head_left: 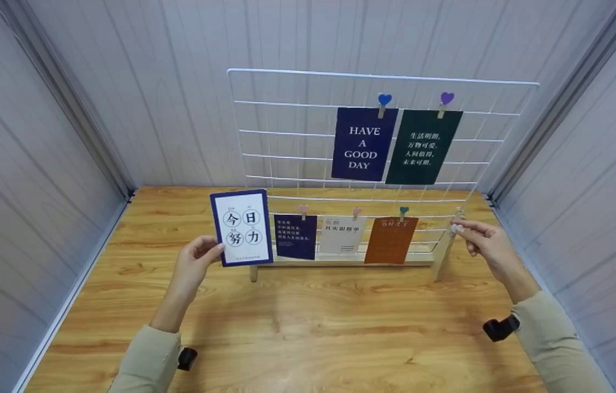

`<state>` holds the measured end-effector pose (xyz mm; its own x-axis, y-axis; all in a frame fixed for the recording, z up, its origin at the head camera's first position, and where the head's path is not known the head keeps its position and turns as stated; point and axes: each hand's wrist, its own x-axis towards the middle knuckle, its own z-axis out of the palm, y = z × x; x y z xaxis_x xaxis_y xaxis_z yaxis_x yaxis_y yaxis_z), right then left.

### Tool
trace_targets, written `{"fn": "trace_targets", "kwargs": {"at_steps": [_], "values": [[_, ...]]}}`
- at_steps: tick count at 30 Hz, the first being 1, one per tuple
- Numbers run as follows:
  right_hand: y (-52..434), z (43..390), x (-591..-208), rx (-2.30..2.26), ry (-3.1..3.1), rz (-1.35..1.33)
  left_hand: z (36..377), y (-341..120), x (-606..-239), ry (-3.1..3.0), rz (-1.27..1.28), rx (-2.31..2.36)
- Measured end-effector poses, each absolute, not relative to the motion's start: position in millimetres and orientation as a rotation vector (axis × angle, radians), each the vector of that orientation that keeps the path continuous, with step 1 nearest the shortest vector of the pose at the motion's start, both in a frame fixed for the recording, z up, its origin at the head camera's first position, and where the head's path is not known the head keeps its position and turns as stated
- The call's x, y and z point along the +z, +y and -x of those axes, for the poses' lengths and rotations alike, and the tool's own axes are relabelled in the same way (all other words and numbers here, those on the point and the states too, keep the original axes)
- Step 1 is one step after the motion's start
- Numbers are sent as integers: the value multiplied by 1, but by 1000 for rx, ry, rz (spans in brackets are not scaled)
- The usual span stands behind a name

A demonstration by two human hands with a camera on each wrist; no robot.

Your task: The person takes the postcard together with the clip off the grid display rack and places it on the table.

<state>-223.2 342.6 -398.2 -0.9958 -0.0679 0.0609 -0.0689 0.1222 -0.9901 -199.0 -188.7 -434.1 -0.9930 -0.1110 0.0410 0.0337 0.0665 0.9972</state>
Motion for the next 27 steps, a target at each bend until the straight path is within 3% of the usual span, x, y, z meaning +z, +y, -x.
{"fn": "trace_targets", "kwargs": {"at_steps": [12, 19, 27], "values": [[372, 211, -415, 2147, -2328, -52, 195, -218, -446, -2136, -85, -2128], [390, 203, -427, 2074, -2397, 24, 246, -278, -550, -1914, 62, -2311], [410, 197, -438, 2056, -2440, 155, 259, -309, -595, -1994, -138, -2199]]}}
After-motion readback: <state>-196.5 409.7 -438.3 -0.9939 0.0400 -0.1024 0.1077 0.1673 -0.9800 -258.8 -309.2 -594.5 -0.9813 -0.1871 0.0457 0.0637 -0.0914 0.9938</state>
